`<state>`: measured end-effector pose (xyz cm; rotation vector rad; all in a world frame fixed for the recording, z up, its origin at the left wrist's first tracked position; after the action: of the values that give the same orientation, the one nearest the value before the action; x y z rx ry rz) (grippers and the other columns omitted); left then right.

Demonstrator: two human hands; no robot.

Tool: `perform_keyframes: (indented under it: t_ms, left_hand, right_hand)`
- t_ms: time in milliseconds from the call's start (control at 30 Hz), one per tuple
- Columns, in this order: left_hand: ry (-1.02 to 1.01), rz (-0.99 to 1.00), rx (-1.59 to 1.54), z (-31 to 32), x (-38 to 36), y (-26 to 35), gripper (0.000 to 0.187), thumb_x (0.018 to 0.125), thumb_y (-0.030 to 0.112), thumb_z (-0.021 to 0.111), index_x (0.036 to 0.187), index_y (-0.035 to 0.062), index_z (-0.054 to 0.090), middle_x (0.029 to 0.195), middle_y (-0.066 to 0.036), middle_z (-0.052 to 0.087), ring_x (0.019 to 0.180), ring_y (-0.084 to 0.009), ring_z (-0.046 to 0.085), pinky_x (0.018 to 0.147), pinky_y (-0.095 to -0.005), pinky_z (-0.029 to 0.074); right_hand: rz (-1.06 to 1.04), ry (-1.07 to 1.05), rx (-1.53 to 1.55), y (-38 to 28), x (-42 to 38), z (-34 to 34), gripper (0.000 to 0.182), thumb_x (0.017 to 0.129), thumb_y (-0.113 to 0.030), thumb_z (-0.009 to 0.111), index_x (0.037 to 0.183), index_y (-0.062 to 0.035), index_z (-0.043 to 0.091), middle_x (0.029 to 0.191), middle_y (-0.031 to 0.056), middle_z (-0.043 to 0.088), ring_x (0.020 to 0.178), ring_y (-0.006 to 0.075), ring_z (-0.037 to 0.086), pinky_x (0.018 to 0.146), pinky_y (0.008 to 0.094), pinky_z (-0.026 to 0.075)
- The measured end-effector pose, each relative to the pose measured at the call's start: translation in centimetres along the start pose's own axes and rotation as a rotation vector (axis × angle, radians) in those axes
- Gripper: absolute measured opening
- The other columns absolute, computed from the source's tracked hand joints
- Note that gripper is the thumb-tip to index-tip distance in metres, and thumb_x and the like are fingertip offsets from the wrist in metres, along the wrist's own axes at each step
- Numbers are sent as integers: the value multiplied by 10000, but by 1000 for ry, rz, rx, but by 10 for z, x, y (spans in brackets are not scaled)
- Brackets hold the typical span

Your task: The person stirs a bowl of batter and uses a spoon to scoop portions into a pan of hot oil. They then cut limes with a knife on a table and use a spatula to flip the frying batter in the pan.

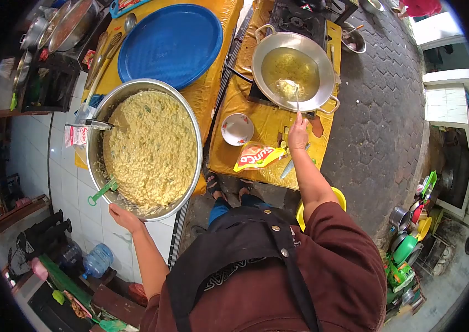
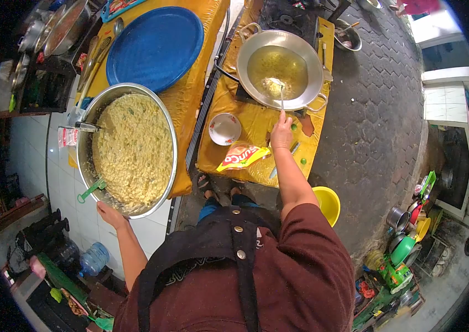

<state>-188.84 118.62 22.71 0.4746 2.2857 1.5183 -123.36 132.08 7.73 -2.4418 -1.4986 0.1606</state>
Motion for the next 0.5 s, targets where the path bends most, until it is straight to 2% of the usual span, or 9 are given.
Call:
perform_keyframes:
  t_ms: [67, 167, 300, 400, 500]
  left_hand:
    - [-11, 0, -22, 2, -2, 2, 479, 916, 369, 358, 1166, -37, 400, 1133, -136, 452, 984, -220, 448, 872, -311, 349]
    - [-4, 8, -6, 5, -10, 12, 475, 917, 366, 356, 1161, -39, 406, 1126, -137, 456, 979, -221, 450, 869, -313, 352]
    - [-6, 30, 0, 2, -6, 8, 472, 918, 365, 354, 1154, -40, 414, 1119, -138, 462, 975, -226, 453, 867, -317, 355]
    - [13, 20, -13, 2, -6, 8, 470, 919, 365, 356, 1146, -42, 420, 1109, -141, 466, 966, -228, 456, 861, -318, 359]
    - [-2, 23, -5, 4, -10, 14, 471, 920, 366, 358, 1145, -44, 417, 1099, -142, 469, 952, -226, 460, 854, -315, 362]
  right_hand:
    - [27, 58, 68, 3, 9, 5, 392, 834, -89, 464, 1218, -93, 389, 1022, 188, 428, 745, 373, 562, 603, 442, 473]
    - [79, 14, 66, 4, 26, 16, 372, 822, -85, 475, 1190, -81, 416, 1039, 198, 440, 785, 380, 554, 641, 448, 469]
    - [13, 65, 18, 0, 27, 22, 338, 817, -109, 452, 1155, -90, 428, 987, 167, 457, 732, 365, 565, 597, 446, 475]
    - [67, -48, 16, 1, 23, 29, 386, 798, -86, 493, 1179, -82, 431, 1019, 187, 457, 799, 376, 549, 650, 449, 467]
    - [27, -19, 23, -5, 15, 24, 359, 822, -99, 437, 1180, -98, 432, 1013, 171, 459, 733, 366, 571, 606, 448, 475]
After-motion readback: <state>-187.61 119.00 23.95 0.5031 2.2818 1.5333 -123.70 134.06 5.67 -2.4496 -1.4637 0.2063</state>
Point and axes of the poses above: each hand's wrist, its own x-axis towards the middle knuckle, its own z-axis out of the palm, y = z × x, the point moved 10 cm from there along x, towards the middle knuckle
